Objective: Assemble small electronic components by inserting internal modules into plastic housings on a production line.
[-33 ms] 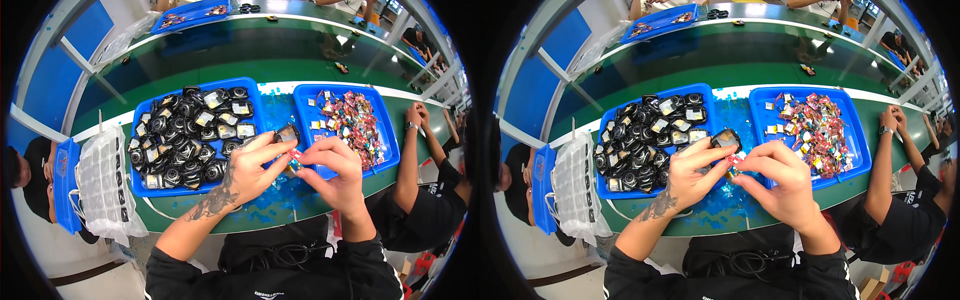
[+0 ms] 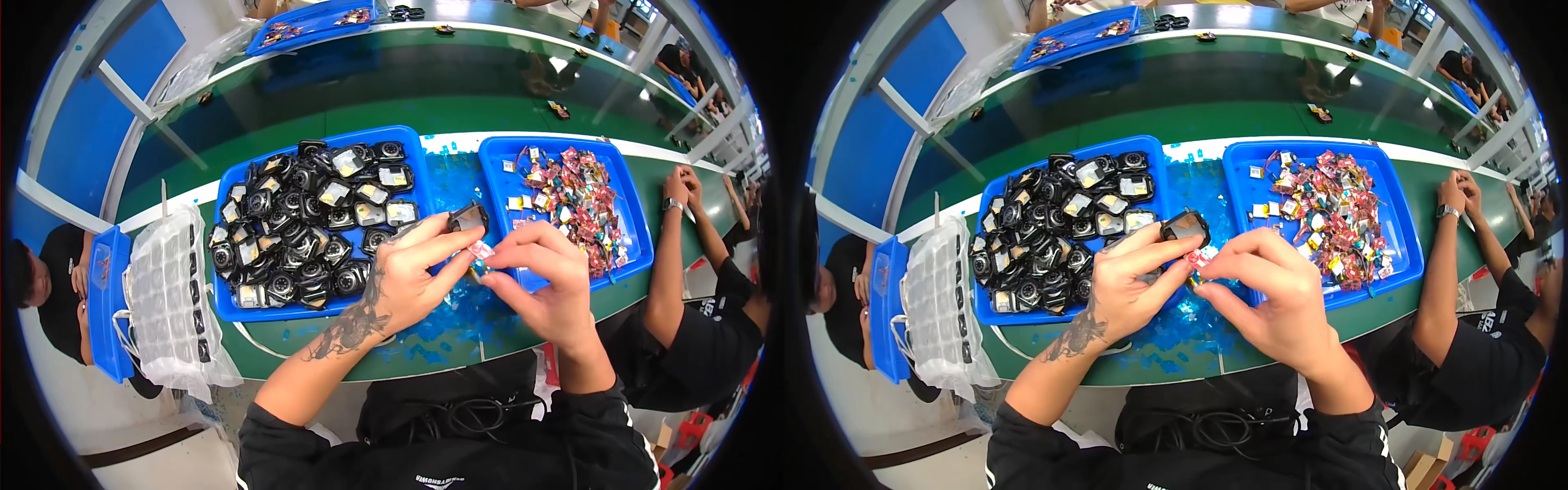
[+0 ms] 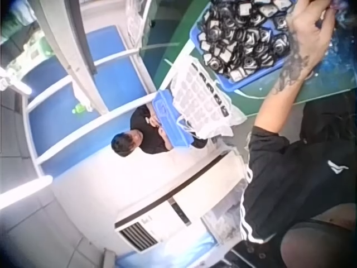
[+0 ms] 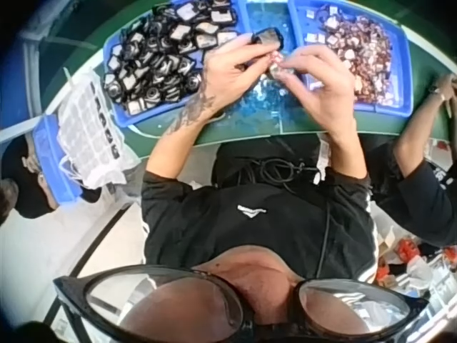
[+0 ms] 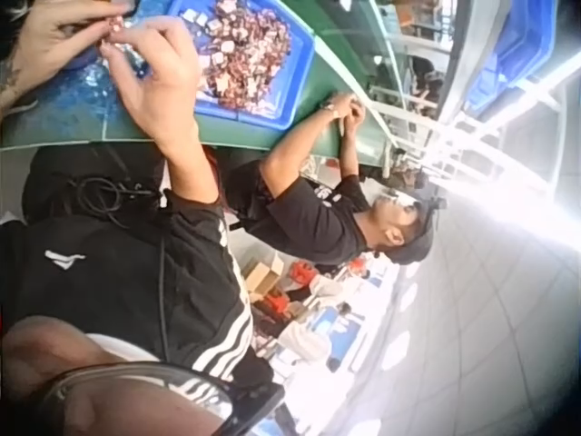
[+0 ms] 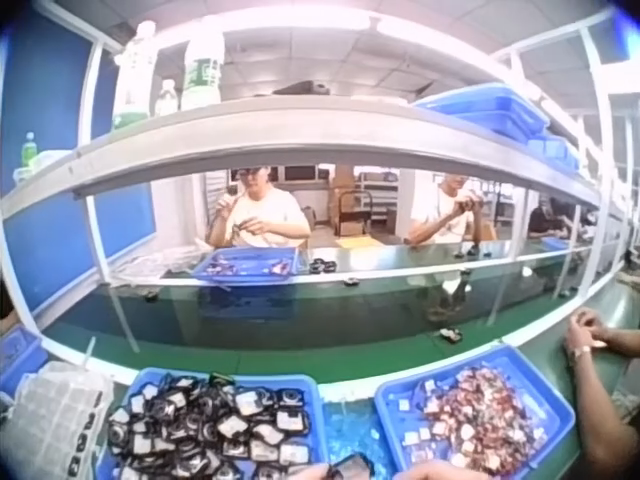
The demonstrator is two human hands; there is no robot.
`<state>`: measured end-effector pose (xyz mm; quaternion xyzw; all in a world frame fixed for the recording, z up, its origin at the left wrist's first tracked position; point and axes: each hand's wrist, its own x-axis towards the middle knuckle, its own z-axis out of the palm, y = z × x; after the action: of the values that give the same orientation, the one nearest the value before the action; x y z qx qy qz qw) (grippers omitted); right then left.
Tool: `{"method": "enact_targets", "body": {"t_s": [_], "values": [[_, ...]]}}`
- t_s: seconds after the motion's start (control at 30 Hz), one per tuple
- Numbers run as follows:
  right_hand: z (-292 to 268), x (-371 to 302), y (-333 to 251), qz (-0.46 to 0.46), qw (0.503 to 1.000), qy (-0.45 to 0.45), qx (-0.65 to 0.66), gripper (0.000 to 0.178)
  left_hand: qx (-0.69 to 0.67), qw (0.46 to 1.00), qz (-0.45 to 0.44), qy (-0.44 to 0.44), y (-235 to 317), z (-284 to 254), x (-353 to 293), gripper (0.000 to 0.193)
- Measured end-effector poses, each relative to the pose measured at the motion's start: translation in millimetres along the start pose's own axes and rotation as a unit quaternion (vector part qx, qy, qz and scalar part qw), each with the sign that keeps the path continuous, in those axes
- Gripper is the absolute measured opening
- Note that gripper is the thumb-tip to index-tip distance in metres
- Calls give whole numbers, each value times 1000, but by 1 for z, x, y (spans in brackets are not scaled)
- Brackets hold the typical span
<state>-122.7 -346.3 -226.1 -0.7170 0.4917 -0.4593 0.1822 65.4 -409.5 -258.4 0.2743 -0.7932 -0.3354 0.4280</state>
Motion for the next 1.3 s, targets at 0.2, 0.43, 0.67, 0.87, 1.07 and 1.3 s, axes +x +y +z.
{"method": "enact_targets", "body": {"t_s": [0.2, 0.43, 0.67, 0.87, 1.07, 1.3], "values": [[-4, -5, 6, 188, 961, -42, 200, 6, -5, 998, 60, 9, -4, 4, -1, 24], [-4, -11, 18, 183, 943, -12, 277, 8, -128, 984, -91, -88, -7, 3, -3, 15], [19, -12, 9, 118, 987, 54, 96, 22, -304, 918, -247, -55, -6, 11, -6, 14], [26, -11, 12, 170, 960, 108, 194, 31, -380, 905, -192, -5, -6, 21, -10, 31], [37, -15, 17, 116, 976, 150, 106, 33, -412, 885, -215, -20, 1, 20, -9, 40], [37, -7, 16, 124, 980, 126, 91, 44, -411, 893, -182, 33, 0, 22, -9, 43]]}}
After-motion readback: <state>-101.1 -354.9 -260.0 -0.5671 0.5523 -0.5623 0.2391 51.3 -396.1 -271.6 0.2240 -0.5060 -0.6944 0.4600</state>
